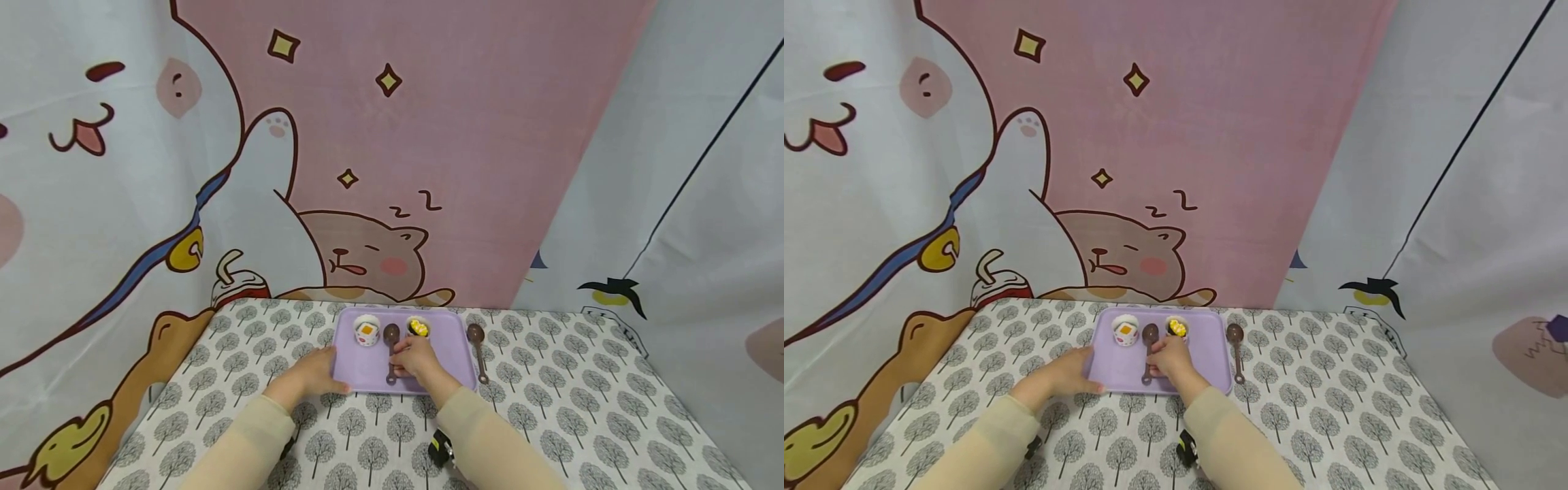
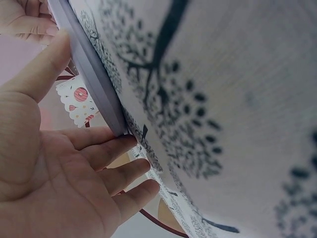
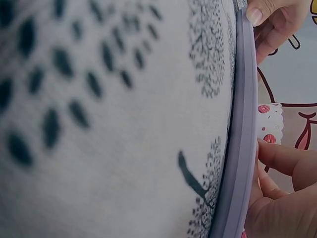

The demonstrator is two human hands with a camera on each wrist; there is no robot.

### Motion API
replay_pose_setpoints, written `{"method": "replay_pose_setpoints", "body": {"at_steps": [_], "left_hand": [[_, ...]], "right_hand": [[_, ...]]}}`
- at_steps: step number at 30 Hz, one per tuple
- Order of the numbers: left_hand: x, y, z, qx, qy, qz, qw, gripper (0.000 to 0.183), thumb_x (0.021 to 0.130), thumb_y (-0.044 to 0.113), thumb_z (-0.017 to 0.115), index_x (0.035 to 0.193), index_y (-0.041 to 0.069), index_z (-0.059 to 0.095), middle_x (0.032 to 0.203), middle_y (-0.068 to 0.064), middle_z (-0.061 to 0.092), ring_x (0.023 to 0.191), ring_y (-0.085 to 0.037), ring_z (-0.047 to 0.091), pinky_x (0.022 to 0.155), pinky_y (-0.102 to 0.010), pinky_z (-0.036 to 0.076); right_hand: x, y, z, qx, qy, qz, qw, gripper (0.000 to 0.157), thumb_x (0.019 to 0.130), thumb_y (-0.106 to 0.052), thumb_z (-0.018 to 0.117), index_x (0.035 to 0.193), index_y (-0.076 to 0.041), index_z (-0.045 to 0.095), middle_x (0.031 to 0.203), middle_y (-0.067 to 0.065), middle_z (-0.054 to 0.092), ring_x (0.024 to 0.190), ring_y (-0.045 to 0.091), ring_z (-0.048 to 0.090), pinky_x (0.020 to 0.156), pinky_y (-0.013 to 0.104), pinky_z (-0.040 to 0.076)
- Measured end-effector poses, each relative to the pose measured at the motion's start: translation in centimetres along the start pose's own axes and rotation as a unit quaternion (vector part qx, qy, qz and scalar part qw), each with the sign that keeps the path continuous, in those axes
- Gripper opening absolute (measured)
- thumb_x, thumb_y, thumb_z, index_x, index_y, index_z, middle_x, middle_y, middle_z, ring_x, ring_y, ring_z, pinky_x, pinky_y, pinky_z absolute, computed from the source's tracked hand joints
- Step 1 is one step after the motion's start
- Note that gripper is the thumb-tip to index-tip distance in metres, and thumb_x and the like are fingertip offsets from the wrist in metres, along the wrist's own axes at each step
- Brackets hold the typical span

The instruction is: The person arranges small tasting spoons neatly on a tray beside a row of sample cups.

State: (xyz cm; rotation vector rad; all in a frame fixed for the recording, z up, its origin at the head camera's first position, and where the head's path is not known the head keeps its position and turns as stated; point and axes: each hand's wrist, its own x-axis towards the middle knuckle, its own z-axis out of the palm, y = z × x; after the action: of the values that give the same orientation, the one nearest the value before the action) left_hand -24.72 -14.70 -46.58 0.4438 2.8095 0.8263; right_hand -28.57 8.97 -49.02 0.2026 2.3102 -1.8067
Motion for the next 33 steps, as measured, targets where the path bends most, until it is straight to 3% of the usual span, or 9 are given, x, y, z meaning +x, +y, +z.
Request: {"method": "replay_pose_setpoints", "body": {"at_steps": [15, 33], "left_hand": [[-0.36, 0.29, 0.01, -0.007, 0.004, -0.007, 0.9999, 0.100, 0.071, 0.033, 0.089, 0.147, -0.010, 0.039, 0.146, -0.027, 0.048, 0.137, -0.050, 0.039, 0.115, -0.063, 0.027], [-0.46, 0.44, -0.06, -0.020, 0.003, 0.003, 0.9998, 0.096, 0.071, 0.029, 0.090, 0.145, -0.009, 0.042, 0.143, -0.026, 0.051, 0.133, -0.049, 0.044, 0.113, -0.064, 0.030]], "right_hand": [[0.01, -0.01, 0.04, 0.009, 0.001, -0.002, 1.000, 0.021, 0.083, 0.014, 0.069, 0.102, 0.012, 0.061, 0.078, 0.014, 0.063, 0.051, 0.012, 0.059, 0.052, 0.026, 0.059], [-0.01, 0.01, 0.09, -0.005, 0.008, -0.005, 1.000, 0.018, 0.084, 0.013, 0.069, 0.100, 0.010, 0.061, 0.072, 0.013, 0.062, 0.053, 0.014, 0.059, 0.050, 0.026, 0.058]]}}
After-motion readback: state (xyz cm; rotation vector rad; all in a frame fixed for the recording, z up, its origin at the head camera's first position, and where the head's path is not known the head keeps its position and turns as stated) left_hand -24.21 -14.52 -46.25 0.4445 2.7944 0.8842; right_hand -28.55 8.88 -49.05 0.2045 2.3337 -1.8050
